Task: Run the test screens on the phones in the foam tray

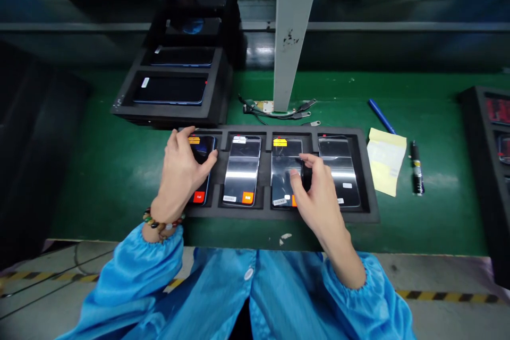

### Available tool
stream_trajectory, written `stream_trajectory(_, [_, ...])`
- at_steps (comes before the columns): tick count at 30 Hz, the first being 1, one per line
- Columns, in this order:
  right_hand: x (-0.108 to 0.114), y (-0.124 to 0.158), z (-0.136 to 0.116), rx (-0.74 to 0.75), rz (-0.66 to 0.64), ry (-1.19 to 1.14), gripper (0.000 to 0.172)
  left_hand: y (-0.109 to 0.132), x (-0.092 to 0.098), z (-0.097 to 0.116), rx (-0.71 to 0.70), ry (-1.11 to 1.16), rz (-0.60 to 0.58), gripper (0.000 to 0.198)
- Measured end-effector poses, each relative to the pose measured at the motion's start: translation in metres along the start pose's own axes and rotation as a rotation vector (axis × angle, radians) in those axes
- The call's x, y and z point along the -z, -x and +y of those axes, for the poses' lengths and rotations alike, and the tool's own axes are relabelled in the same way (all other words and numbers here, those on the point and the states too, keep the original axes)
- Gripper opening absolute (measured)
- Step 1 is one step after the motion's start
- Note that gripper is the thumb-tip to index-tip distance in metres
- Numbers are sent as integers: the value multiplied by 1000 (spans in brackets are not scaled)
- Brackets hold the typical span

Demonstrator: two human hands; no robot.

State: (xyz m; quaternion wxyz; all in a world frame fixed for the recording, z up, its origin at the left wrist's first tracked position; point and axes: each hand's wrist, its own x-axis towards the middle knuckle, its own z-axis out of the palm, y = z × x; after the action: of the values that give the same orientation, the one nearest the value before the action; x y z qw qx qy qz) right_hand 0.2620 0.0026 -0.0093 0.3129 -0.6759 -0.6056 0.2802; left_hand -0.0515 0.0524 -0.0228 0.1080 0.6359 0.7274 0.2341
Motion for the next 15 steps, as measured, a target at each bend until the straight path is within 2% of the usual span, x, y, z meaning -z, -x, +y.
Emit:
stream_trajectory(3, [-14,2,-19,229,9,90,37,-2,5,-9,-22,108,19,84])
stream_trajectory(6, [-38,0,-42,345,-108,142,36,-5,16,-19,30,191,17,85])
stream_trajectory(10, [-61,-8,-60,315,-192,133,42,-5,25,-39,70,303,-46,83])
stream_trajectory(15, [-62,-6,-66,230,-267,5,49,-2,18,-59,45,547,-58,76])
